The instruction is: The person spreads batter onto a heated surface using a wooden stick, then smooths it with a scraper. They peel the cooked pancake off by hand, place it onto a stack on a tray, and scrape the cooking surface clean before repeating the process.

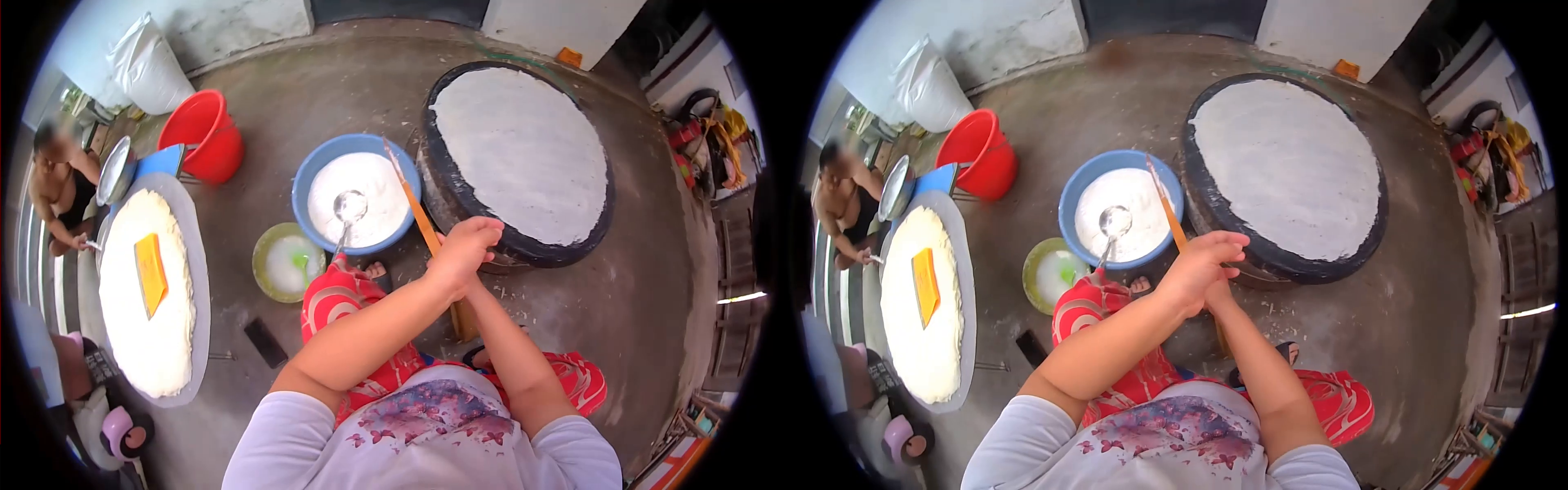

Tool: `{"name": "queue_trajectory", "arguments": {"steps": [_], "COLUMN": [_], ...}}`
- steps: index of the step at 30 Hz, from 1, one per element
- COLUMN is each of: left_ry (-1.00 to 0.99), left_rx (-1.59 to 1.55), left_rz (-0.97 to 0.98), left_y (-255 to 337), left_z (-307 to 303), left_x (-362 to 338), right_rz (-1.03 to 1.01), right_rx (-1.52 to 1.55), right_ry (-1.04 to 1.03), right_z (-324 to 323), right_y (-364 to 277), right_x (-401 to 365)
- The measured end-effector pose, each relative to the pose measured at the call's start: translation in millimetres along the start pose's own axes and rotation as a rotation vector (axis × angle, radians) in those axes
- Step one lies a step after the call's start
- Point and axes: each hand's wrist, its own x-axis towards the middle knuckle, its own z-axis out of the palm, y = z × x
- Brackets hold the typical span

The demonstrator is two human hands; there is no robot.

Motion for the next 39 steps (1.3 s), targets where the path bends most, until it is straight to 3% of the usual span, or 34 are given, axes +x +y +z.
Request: {"name": "queue_trajectory", "arguments": {"steps": [5,6,8,9,10,14,18,21,22,24,25,28,30,33,35,39], "left_ry": [0.045,0.06,0.132,0.184,0.234,0.584,0.806,1.195,1.277,1.494,1.59,1.727,1.646,1.601,1.566,1.53], "left_rx": [-0.058,-0.088,-0.227,-0.196,-0.164,0.099,0.363,1.213,1.509,1.746,1.708,1.514,1.347,1.333,1.478,1.385], "left_rz": [0.033,0.061,0.11,0.209,0.309,0.834,1.042,1.041,1.012,0.728,0.5,0.205,0.057,-0.062,-0.365,-0.411], "left_y": [22.5,28.8,46.7,57.5,65.5,86.3,87.5,88.4,89.3,87.6,87.8,84.9,80.4,74.5,74.7,67.7], "left_z": [-20.4,-26.8,-42.1,-50.5,-60.1,-99.7,-157.0,-236.9,-274.6,-334.4,-358.9,-392.1,-413.7,-405.1,-371.0,-401.7], "left_x": [5.7,5.6,2.4,-2.1,-7.4,-40.1,-87.9,-126.4,-141.1,-170.7,-185.7,-216.6,-223.9,-220.7,-223.6,-241.1], "right_rz": [0.039,0.038,-0.021,0.088,0.017,0.064,-0.048,-0.078,-0.127,-0.174,-0.179,-0.201,-0.17,-0.19,-0.219,-0.251], "right_rx": [-2.498,-2.478,-3.04,-3.048,-3.094,-3.073,-2.993,-2.956,-2.928,-2.907,-2.905,-2.949,-2.955,-2.955,-2.945,-2.939], "right_ry": [0.746,0.764,1.177,1.26,1.33,1.492,1.51,1.57,1.571,1.543,1.527,1.453,1.423,1.473,1.48,1.461], "right_z": [13.0,3.1,-24.5,-13.0,-11.2,22.2,49.1,64.7,66.5,67.4,67.6,69.4,68.7,71.5,71.2,76.3], "right_y": [-65.6,-54.5,-16.7,-35.8,-37.1,-53.4,-58.7,-66.6,-67.7,-69.4,-67.6,-68.3,-61.6,-60.7,-57.6,-60.8], "right_x": [38.6,36.5,19.0,11.2,-3.8,-67.8,-127.7,-155.5,-161.9,-159.9,-159.0,-151.7,-149.3,-150.8,-152.4,-158.6]}}
